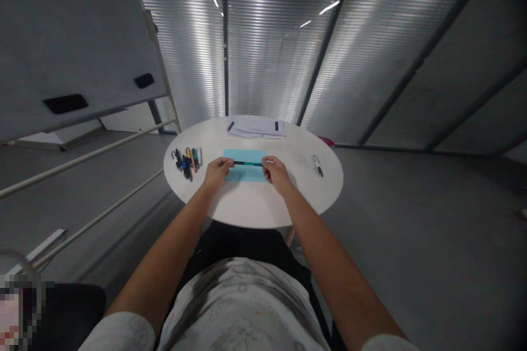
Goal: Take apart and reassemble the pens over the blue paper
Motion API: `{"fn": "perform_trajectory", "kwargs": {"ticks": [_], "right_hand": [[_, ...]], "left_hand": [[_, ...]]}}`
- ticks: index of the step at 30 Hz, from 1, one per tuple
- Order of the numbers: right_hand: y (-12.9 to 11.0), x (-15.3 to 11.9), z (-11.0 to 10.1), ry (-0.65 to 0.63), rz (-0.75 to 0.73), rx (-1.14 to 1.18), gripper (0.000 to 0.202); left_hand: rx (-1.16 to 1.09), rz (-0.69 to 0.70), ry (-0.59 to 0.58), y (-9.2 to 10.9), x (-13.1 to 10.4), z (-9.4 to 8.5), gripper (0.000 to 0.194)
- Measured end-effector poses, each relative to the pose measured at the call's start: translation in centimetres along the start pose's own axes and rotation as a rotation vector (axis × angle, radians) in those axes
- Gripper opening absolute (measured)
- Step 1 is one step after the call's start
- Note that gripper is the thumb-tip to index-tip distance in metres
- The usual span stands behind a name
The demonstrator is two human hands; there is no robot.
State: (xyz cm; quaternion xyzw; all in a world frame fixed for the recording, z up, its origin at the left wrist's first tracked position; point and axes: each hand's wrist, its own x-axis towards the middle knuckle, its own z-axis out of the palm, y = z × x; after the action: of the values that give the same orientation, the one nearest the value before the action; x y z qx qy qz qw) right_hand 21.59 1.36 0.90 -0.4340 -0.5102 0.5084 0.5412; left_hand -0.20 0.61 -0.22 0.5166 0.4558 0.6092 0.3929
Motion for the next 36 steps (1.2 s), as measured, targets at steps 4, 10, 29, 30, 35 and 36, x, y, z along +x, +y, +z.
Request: {"fn": "perform_trajectory", "kwargs": {"ticks": [4,10,29,30,35,36], "right_hand": [[0.0,0.1,-0.1,-0.017,-0.003,0.044,0.040],[0.2,0.0,0.0,0.005,0.009,-0.010,0.043],[0.4,0.4,-0.1,0.020,-0.056,-0.006,0.042],[0.5,0.4,-0.1,0.018,-0.054,-0.012,0.042],[0.4,0.3,-0.2,-0.025,-0.030,-0.041,0.044],[0.4,0.2,-0.2,-0.031,-0.030,-0.051,0.042]], "left_hand": [[-0.013,-0.009,0.002,0.1,0.0,0.1,0.026],[-0.030,-0.005,-0.004,0.0,0.0,0.1,0.025],[-0.064,-0.003,0.012,0.2,-0.1,0.2,0.025],[-0.064,-0.003,0.009,0.3,-0.1,0.2,0.026],[-0.074,-0.010,0.003,0.9,-0.5,0.3,0.025],[-0.072,-0.009,0.005,1.0,-0.5,0.3,0.025]]}}
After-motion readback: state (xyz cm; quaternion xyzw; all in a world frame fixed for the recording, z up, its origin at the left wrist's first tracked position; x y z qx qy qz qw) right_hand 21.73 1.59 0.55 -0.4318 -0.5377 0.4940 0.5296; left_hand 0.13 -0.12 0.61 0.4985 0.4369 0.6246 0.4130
